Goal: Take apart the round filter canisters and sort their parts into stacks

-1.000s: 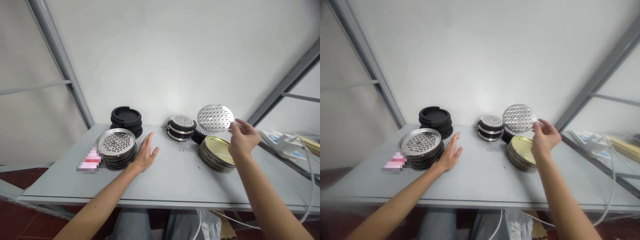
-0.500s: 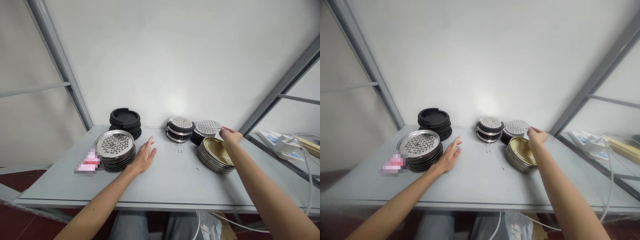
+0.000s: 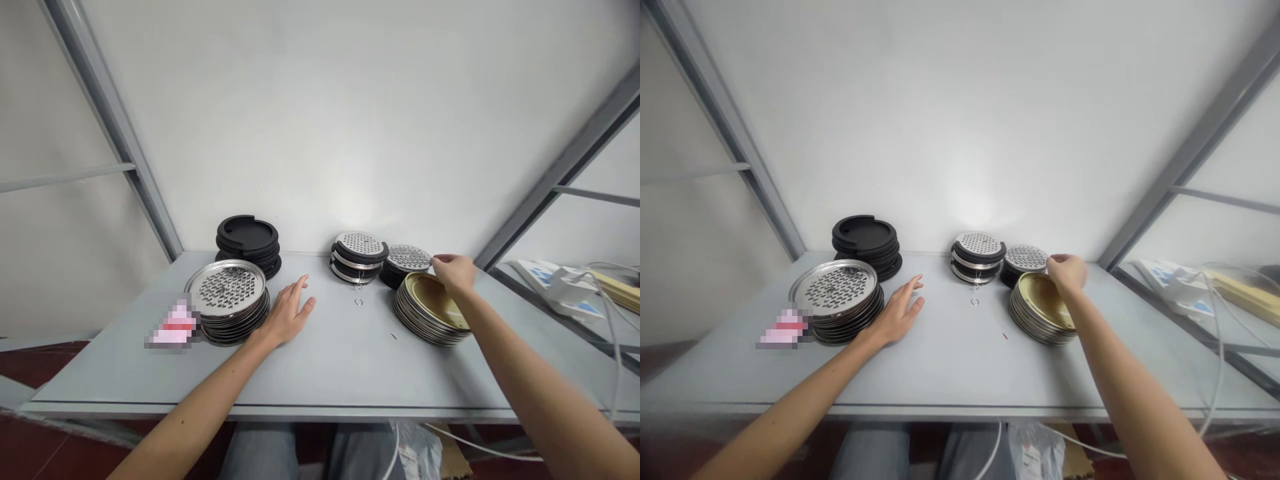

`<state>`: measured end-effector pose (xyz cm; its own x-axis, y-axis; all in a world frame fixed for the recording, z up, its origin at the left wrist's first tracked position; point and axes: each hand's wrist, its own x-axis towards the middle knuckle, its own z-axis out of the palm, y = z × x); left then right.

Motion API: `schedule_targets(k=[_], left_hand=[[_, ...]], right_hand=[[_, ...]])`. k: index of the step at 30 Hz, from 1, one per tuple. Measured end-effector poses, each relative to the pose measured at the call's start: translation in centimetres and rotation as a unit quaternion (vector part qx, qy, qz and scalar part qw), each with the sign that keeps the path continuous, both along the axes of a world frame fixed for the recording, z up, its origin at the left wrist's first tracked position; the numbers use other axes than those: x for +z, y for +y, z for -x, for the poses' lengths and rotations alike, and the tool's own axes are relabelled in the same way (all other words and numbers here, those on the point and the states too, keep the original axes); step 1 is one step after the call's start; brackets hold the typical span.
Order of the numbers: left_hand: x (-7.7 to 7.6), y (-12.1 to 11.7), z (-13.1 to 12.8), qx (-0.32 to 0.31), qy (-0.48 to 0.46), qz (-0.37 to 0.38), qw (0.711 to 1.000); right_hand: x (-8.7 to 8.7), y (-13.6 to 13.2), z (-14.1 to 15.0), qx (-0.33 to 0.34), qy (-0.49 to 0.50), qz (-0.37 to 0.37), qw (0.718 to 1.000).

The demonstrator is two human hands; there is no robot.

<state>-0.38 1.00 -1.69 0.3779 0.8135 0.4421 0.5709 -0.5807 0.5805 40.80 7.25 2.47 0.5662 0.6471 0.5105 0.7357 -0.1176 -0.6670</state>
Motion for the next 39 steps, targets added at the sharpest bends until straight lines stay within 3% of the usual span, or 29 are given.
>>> schedule_targets(k=[6,9,14,17,19,21,28,39], left_hand=[[0.0,0.0,0.0,-0.002,-0.001,-0.01,1.0],[0.0,0.1,-0.1,0.002,0.001,-0.015,1.0],[0.0,0.1,-0.3,-0.001,0.03,-0.019,0.999],[0.0,-0.1,-0.3,-0.02,0.034,-0.007,0.999],[0.0,-0.1,-0.3,-0.029,0.036,-0.003,0.999],[0.0,-0.1,-0.3,-0.034,0.047,-0.003,0.998],[-0.2,0.2,-0.3,-0.037,0.066,-0.014,0.997],[-0.1,0.1,-0.3,-0.04,0.058,-0.027,0.997]], right_hand=[[1.1,-1.4,0.9,-0.077,0.004,0.1,0.992],[2.1,-1.7,1.3,-0.081,0.002,0.074,0.994],[3.3,-2.6,4.9,0.054,-0.028,-0.082,0.995],[3.0,-3.2,8.8,0.179,-0.064,-0.058,0.98],[2.6,-3.2,11.2,0.258,-0.166,-0.037,0.951],[2.2,-2.7,13.0,0.285,-0.258,-0.025,0.923],[1.9,-0.1,14.6,0.26,-0.324,0.063,0.907],[2.1,-0.5,13.6,0.245,-0.37,-0.04,0.895]])
